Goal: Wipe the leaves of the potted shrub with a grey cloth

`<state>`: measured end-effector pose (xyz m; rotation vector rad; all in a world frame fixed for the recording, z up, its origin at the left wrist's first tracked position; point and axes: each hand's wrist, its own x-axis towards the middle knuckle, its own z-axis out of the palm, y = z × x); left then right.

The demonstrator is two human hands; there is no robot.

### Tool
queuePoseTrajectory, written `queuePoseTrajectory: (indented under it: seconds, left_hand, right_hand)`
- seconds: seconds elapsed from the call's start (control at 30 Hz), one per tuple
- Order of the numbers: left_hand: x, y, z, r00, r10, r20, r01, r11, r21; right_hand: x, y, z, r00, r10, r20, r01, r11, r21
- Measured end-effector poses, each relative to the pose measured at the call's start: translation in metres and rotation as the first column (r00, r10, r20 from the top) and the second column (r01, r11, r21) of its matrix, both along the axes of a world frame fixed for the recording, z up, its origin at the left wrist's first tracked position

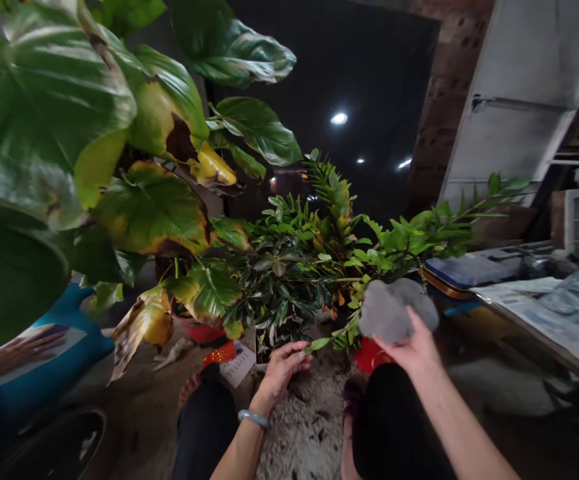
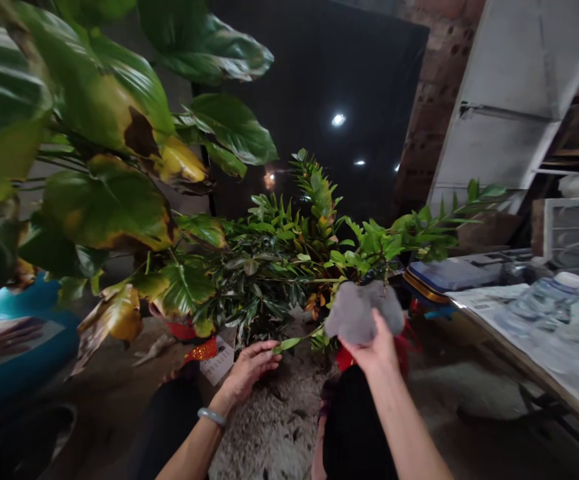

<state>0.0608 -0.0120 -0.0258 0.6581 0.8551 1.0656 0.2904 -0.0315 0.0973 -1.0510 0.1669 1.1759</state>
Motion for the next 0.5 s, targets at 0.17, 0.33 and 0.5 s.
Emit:
queuePoseTrajectory:
  seconds: [0.17,0.33,0.5]
  left_hand:
    - [-0.003,0.001,-0.006,1.000,0.003,-0.015,-0.003,1.000,0.001]
    - [-0.007,0.000,-0.003,0.999,-0.031,-0.026,0.031,0.999,-0.015]
    - [-0.005,-0.001,0.000,0.999,-0.005,-0.032,0.005,1.000,0.013]
  right_hand:
    - [-0.081,-0.065,-0.058,0.869,0.463,-0.176,-0.483,0.871,-0.088]
    - [-0.052,-0.091,-0.047,0.916,0.357,-0.182,-0.378,0.920,-0.101]
    - [0.004,-0.015,0.009,0.995,-0.096,-0.028,0.098,0.994,0.048]
